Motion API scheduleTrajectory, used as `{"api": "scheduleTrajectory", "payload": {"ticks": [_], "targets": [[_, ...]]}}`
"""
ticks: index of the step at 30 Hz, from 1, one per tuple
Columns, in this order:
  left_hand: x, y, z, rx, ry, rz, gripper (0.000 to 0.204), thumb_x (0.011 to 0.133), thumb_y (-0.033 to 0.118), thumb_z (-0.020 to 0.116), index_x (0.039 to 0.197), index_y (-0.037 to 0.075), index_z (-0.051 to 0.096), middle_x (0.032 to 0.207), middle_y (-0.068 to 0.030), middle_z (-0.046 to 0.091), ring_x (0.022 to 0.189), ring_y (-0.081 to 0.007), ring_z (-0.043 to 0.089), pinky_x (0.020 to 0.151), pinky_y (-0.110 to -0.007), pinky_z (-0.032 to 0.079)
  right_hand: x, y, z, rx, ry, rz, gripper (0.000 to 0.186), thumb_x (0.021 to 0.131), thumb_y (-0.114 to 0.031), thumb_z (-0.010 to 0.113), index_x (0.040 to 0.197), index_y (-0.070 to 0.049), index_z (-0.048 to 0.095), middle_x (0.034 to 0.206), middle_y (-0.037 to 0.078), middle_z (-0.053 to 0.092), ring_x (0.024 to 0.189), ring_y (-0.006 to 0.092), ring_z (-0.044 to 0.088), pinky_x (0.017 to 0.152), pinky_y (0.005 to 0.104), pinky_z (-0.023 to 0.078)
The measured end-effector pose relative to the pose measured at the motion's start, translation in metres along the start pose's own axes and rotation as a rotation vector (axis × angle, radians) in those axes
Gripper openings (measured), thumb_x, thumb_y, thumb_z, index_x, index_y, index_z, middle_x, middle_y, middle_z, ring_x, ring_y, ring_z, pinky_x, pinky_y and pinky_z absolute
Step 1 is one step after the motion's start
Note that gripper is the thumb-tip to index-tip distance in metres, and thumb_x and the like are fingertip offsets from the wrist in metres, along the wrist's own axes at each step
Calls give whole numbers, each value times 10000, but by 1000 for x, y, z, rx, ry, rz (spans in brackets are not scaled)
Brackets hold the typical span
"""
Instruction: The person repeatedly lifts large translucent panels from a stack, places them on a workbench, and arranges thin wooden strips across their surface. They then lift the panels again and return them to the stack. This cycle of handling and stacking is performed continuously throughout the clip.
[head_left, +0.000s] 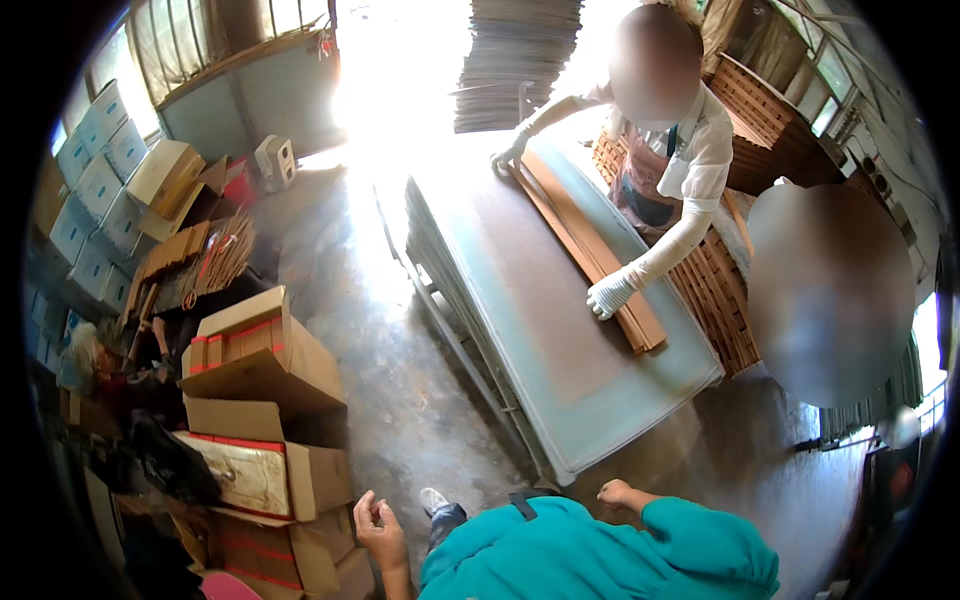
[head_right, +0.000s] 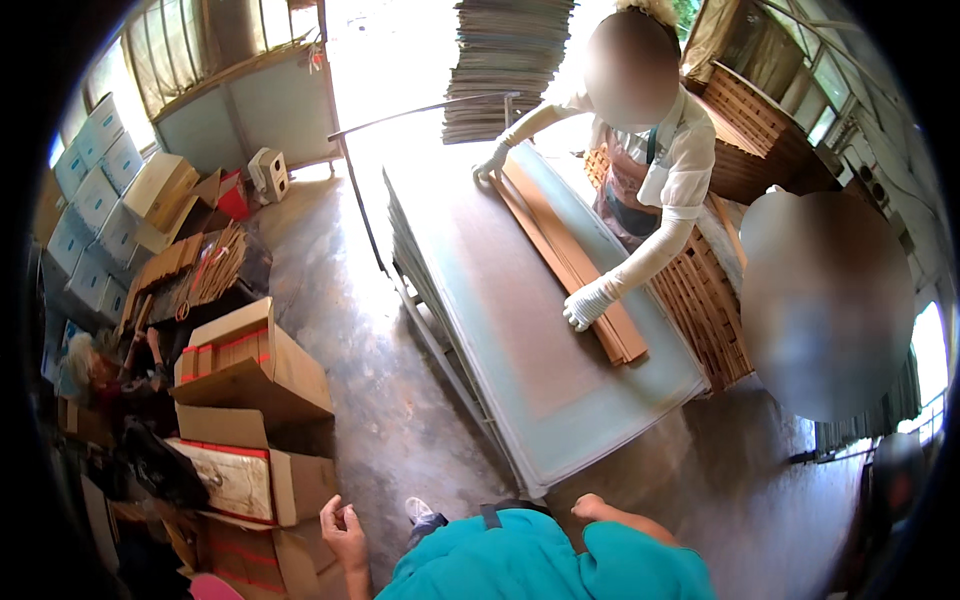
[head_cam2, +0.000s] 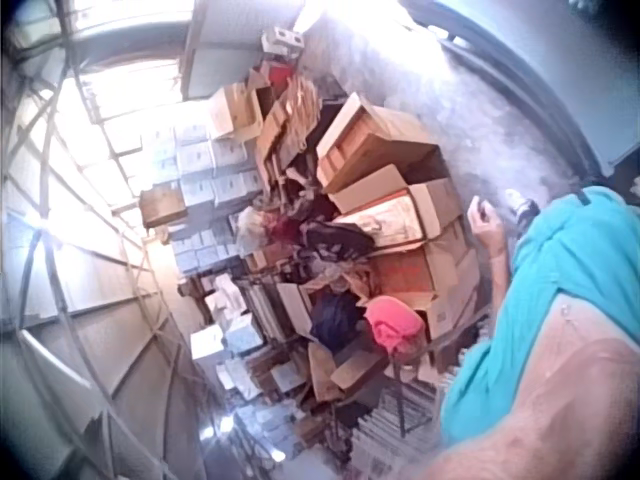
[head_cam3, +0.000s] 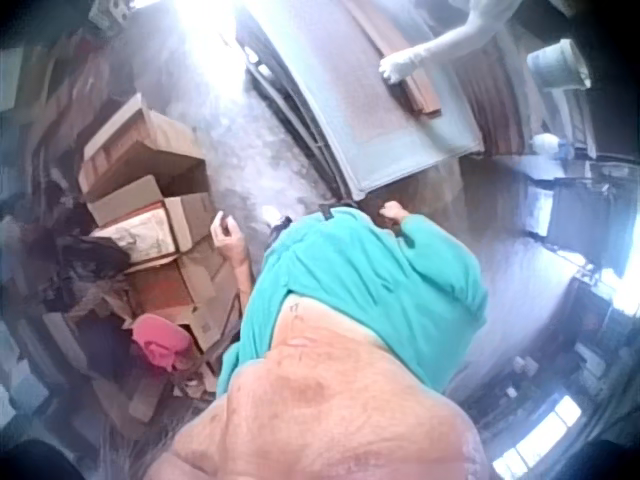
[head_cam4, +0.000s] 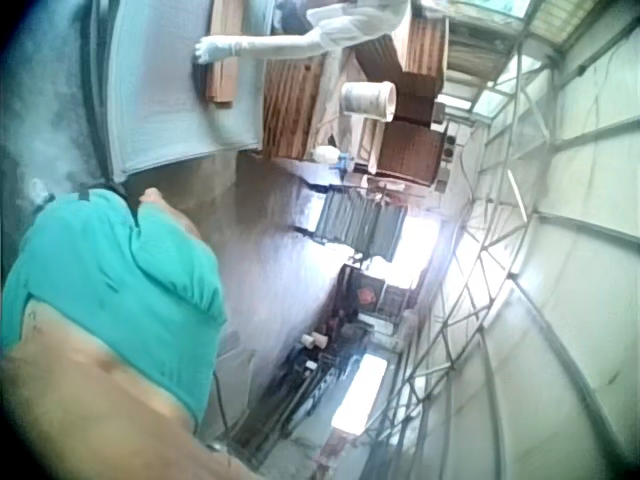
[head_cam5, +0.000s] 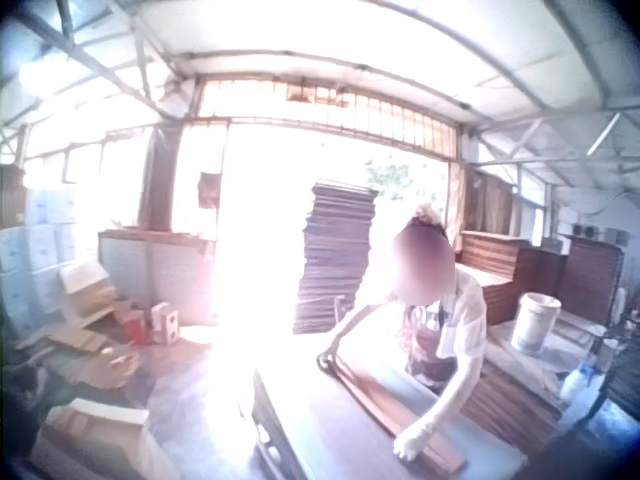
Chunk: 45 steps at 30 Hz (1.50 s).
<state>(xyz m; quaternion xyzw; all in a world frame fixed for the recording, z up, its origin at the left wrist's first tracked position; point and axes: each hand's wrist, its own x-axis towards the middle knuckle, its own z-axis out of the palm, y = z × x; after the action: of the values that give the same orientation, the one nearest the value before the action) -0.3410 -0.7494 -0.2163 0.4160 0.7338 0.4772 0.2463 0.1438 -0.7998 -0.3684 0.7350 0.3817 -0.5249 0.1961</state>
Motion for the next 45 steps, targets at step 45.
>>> {"api": "scheduleTrajectory", "payload": {"ticks": [45], "targets": [[311, 102, 358, 319, -1170, 633, 496, 769, 166, 641, 1220, 23, 492, 1163, -155, 523, 865, -263, 619, 766, -367, 498, 42, -137, 247, 1366, 545, 295, 292, 819, -292, 571, 880, -10, 618, 740, 119, 611, 676, 248, 597, 646, 392, 496]]}}
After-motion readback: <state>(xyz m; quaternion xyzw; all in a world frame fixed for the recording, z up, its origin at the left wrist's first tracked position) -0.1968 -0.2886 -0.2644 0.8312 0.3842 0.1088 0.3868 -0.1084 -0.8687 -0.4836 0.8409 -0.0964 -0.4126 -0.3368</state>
